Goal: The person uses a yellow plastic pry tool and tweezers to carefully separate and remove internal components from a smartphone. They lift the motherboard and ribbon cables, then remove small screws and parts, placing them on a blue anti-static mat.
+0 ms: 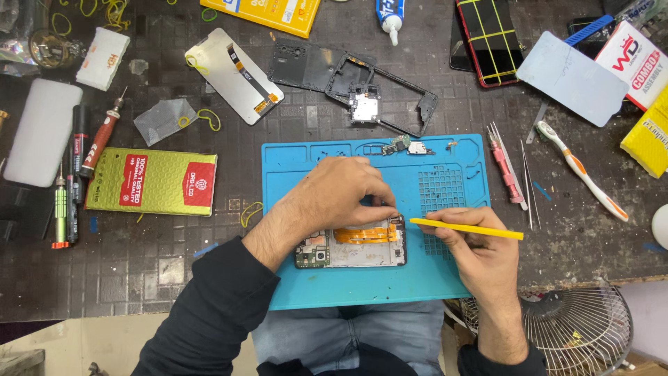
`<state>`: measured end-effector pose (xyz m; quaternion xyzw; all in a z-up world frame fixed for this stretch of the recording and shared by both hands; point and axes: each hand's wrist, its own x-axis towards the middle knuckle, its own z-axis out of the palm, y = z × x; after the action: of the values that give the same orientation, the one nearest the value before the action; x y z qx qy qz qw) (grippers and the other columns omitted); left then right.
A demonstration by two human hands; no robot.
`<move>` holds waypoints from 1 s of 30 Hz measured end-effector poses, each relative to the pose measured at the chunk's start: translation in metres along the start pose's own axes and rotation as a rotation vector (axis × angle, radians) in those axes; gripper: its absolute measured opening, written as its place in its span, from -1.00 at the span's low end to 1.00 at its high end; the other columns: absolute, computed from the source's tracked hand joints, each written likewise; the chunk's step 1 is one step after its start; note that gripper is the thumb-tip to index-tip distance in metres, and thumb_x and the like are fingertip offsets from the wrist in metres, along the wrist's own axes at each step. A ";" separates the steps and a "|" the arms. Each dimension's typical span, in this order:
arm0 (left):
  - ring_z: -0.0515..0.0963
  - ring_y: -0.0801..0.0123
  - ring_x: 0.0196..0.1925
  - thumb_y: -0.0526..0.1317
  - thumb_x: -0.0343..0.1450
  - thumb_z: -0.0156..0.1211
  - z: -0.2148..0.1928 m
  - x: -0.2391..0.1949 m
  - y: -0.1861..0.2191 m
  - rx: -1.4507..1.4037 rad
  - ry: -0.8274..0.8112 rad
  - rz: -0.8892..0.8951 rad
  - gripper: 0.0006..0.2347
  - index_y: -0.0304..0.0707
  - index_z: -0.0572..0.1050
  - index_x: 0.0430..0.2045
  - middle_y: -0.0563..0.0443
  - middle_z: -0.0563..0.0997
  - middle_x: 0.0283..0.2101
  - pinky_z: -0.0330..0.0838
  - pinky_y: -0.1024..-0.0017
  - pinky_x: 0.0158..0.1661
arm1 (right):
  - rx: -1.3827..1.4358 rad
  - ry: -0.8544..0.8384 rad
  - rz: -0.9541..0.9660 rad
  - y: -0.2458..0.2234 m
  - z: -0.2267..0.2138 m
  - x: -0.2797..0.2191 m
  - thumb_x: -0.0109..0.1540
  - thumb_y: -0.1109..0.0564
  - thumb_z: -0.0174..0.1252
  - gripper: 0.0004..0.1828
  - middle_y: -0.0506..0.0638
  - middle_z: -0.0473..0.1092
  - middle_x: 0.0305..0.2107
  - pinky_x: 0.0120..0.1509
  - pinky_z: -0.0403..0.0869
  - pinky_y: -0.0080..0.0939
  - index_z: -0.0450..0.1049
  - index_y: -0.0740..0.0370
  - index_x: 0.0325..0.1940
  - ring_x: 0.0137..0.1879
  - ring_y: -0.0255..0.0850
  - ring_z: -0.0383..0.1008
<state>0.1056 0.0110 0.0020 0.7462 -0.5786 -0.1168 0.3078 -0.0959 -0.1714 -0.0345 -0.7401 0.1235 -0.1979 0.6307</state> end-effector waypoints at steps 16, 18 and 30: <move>0.60 0.39 -0.30 0.01 0.33 0.36 0.000 0.000 0.000 0.001 -0.011 -0.013 -0.84 0.04 0.72 -0.49 0.25 0.64 -0.52 0.48 0.31 -0.29 | -0.050 -0.031 -0.032 0.003 -0.001 -0.001 0.29 0.35 0.18 -0.87 0.24 0.54 -0.08 0.08 0.63 -0.24 0.37 0.37 -0.11 0.03 -0.13 0.63; 0.60 0.39 -0.30 0.01 0.33 0.35 0.001 0.001 0.000 0.002 -0.008 -0.004 -0.85 0.05 0.72 -0.48 0.26 0.64 -0.52 0.48 0.31 -0.29 | -0.095 -0.033 -0.045 0.001 -0.001 -0.002 0.29 0.35 0.19 -0.86 0.24 0.54 -0.09 0.08 0.62 -0.25 0.38 0.38 -0.11 0.04 -0.13 0.62; 0.58 0.41 -0.27 0.03 0.35 0.34 0.006 0.001 -0.005 0.036 -0.018 0.060 -0.85 0.11 0.73 -0.44 0.28 0.66 -0.43 0.47 0.32 -0.24 | 0.002 -0.083 0.198 -0.002 0.000 0.036 0.37 0.23 0.07 -0.80 0.25 0.51 -0.24 -0.01 0.71 -0.15 0.34 0.48 -0.04 -0.13 -0.08 0.66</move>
<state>0.1065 0.0092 -0.0049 0.7331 -0.6053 -0.1036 0.2924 -0.0644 -0.1868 -0.0273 -0.7312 0.1696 -0.1039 0.6526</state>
